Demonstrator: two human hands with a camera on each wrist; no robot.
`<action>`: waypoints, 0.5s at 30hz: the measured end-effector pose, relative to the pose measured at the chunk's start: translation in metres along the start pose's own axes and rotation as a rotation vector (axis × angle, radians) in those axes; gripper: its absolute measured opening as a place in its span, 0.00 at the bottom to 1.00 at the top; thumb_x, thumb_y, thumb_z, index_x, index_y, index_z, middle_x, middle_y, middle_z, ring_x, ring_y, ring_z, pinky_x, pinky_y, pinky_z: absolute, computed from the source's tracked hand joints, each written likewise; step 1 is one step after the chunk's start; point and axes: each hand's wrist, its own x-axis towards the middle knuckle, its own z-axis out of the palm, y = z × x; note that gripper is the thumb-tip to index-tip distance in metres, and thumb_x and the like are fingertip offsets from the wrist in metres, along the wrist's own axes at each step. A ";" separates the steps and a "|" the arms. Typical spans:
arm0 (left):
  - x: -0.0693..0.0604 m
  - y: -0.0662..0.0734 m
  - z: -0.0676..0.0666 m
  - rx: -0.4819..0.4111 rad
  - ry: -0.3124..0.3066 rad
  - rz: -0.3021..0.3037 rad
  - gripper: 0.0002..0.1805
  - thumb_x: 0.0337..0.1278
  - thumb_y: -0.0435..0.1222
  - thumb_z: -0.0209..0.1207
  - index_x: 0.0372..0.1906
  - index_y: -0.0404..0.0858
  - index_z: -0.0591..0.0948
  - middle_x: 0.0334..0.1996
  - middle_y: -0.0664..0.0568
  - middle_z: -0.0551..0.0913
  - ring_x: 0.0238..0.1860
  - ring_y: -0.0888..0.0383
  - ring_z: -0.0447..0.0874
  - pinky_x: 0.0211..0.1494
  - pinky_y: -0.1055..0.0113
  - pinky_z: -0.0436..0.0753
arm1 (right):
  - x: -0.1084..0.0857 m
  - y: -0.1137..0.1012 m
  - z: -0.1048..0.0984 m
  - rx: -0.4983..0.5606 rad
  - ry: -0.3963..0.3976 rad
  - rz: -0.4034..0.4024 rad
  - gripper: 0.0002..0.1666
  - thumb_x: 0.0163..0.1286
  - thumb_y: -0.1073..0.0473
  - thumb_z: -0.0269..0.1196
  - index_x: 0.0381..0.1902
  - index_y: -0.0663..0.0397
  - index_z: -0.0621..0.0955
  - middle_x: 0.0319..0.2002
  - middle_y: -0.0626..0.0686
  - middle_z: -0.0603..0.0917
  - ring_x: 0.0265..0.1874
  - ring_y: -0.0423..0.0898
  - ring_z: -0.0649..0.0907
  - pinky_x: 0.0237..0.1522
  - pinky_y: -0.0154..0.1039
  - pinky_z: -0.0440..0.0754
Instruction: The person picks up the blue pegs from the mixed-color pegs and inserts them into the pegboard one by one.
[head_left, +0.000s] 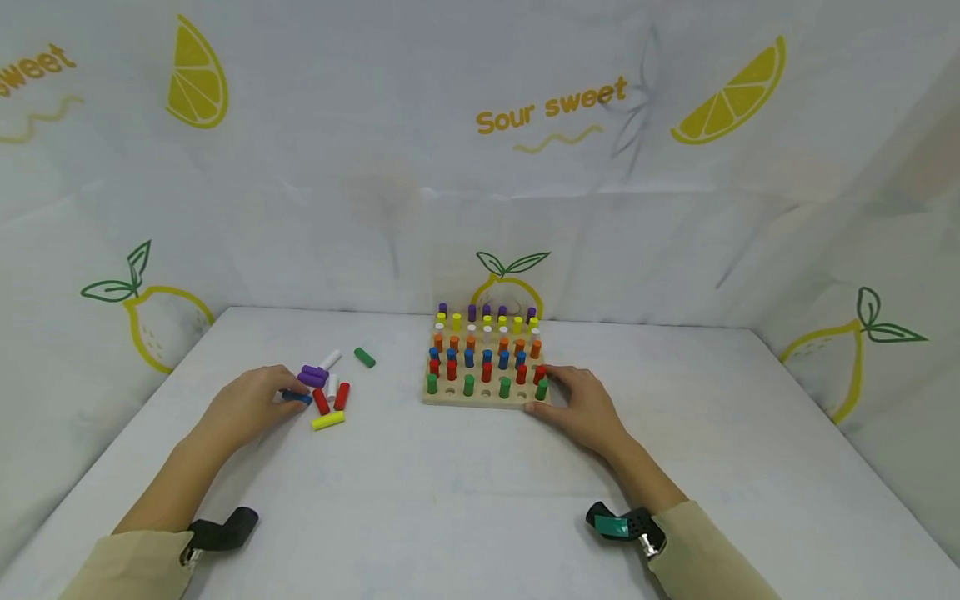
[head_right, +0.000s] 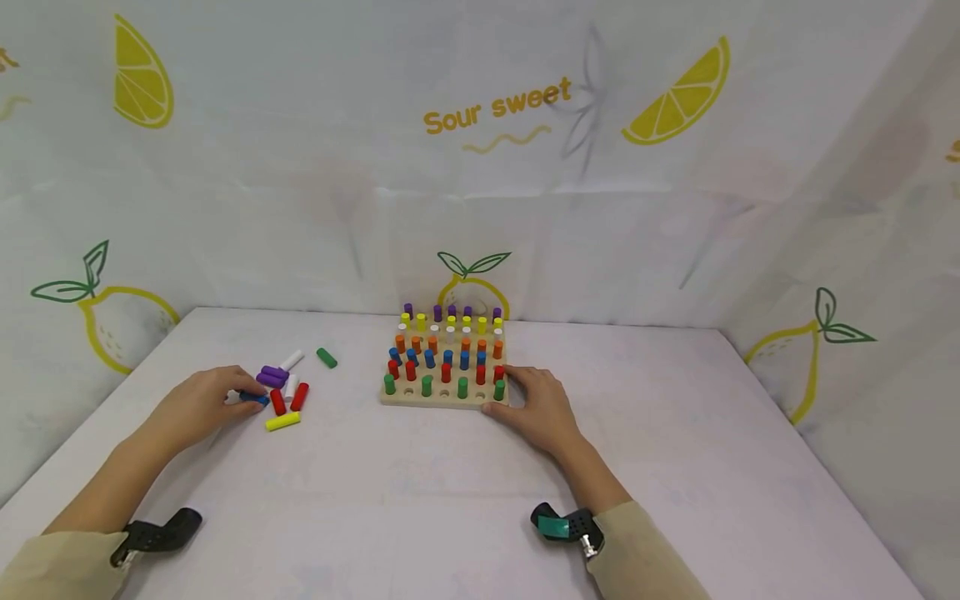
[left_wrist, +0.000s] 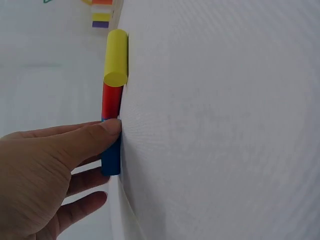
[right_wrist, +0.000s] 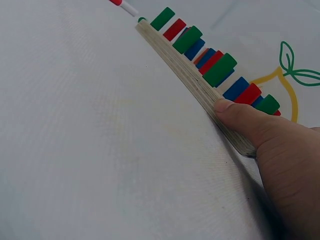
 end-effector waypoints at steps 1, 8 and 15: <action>0.000 0.000 0.000 0.002 -0.006 -0.003 0.11 0.58 0.36 0.70 0.45 0.38 0.89 0.45 0.41 0.88 0.50 0.39 0.84 0.55 0.39 0.82 | 0.000 0.000 0.000 0.000 -0.001 0.004 0.44 0.60 0.37 0.71 0.69 0.52 0.76 0.66 0.57 0.80 0.69 0.58 0.74 0.71 0.61 0.70; -0.002 0.000 0.001 -0.004 -0.009 -0.002 0.11 0.60 0.36 0.68 0.45 0.37 0.88 0.44 0.41 0.88 0.47 0.41 0.85 0.54 0.40 0.82 | 0.000 0.000 0.000 -0.001 0.000 0.000 0.44 0.60 0.37 0.72 0.69 0.53 0.76 0.66 0.57 0.80 0.68 0.58 0.74 0.71 0.61 0.70; 0.000 -0.001 0.000 -0.028 0.005 -0.006 0.12 0.60 0.36 0.68 0.47 0.37 0.87 0.39 0.45 0.88 0.41 0.48 0.83 0.49 0.45 0.85 | 0.000 0.000 0.000 0.000 -0.005 0.004 0.45 0.60 0.37 0.72 0.69 0.53 0.75 0.67 0.57 0.79 0.69 0.58 0.73 0.71 0.61 0.71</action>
